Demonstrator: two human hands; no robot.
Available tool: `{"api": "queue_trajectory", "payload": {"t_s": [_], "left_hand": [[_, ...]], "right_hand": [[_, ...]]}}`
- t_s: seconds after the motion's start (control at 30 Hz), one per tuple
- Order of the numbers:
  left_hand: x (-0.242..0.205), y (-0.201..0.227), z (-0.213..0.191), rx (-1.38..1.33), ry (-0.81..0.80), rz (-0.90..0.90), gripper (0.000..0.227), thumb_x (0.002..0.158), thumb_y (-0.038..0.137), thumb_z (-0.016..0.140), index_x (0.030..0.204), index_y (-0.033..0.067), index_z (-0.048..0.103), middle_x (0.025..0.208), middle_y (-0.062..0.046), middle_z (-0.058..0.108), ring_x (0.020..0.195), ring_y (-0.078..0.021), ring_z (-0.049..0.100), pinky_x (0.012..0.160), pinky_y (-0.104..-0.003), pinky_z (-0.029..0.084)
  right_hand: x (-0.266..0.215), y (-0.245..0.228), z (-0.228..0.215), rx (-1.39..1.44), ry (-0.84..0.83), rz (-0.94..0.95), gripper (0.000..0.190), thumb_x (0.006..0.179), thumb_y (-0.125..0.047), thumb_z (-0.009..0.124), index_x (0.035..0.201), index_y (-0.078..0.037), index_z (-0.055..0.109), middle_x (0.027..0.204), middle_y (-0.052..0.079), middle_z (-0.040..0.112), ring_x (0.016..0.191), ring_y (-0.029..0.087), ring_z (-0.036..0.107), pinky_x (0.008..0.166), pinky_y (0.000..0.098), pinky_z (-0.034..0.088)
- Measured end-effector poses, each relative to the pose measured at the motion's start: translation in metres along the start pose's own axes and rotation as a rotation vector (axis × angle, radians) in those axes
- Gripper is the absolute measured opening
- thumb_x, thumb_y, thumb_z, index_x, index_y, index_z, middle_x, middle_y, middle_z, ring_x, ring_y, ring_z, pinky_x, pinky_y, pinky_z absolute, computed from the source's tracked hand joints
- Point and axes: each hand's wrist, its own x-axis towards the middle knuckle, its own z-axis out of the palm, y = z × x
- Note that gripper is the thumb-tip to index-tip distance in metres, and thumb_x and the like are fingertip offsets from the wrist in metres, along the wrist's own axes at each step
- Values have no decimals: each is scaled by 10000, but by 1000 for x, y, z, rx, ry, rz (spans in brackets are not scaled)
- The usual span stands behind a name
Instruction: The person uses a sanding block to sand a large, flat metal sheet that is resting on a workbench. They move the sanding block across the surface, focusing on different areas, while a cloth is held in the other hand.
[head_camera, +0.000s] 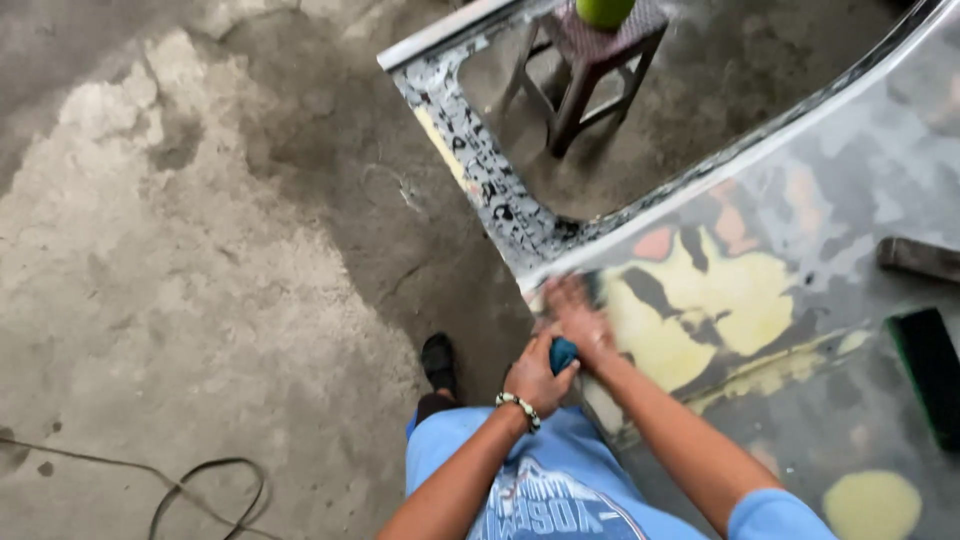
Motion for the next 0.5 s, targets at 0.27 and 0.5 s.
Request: {"api": "queue_trajectory", "payload": {"t_s": [0.27, 0.5], "left_hand": [[-4, 7, 3, 14, -40, -15, 452, 860, 303, 732, 1259, 151, 585, 1169, -167, 655, 1044, -400, 663, 881, -477, 542], [-5, 2, 6, 24, -13, -12, 474, 865, 305, 736, 1280, 147, 570, 1198, -175, 649, 1042, -406, 661, 881, -478, 539]], "right_hand": [[18, -6, 0, 42, 30, 23, 858, 968, -578, 533, 1582, -33, 287, 1644, 192, 248, 1537, 426, 150, 1260, 529, 157], [31, 34, -8, 244, 88, -113, 694, 1087, -607, 413, 1593, -131, 401, 1696, 103, 351, 1649, 349, 185, 1351, 602, 216]]}}
